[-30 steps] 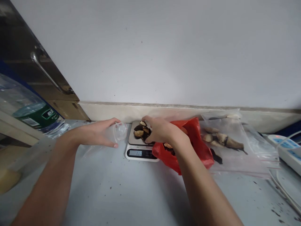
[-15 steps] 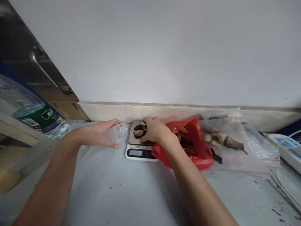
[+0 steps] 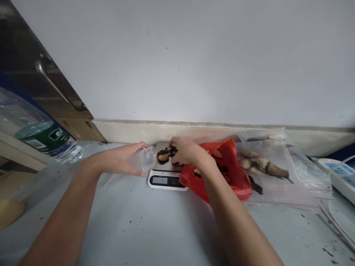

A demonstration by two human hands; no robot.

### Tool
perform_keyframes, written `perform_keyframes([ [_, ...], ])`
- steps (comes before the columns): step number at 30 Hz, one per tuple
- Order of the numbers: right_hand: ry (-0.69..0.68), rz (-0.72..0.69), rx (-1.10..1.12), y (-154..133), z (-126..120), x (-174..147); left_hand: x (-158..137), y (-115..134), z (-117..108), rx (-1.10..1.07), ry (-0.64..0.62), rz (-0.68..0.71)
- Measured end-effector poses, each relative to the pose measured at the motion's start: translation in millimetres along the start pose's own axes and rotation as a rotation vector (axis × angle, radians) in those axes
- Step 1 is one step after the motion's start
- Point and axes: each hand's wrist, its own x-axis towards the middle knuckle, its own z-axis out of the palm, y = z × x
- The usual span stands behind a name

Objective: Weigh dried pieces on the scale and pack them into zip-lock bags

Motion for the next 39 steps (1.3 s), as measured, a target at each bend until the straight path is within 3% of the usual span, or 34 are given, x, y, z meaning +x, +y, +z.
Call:
perform_keyframes([
  [6,0.035,-0.008,0.018,9.5,-7.8,1.4,0.2,1.9,0.4,-0.025,0.010,0.016],
  [16,0.047,-0.058,0.081,14.9,5.4,13.6,4.4,-3.7,1.8,-0.021,0.012,0.032],
  [22,0.091,-0.081,0.077,14.4,-5.1,9.3,8.3,-4.3,4.2,-0.031,0.022,0.067],
  [25,0.123,-0.206,0.088,9.1,-12.5,-1.3,10.1,-2.3,7.0,-0.040,0.067,0.110],
  [30,0.038,-0.471,0.177,-10.5,-10.9,-18.1,12.9,2.3,10.7,-0.100,0.116,0.189],
  [35,0.052,-0.670,0.472,-18.6,-4.8,-16.4,11.8,0.2,7.9,-0.249,0.182,0.278],
  [37,0.065,-0.703,0.617,-15.9,-5.3,-12.6,8.9,-1.8,4.9,-0.243,0.217,0.287],
  [39,0.155,-0.643,0.684,-11.7,-5.7,-7.5,5.1,-4.7,1.4,-0.216,0.240,0.263],
])
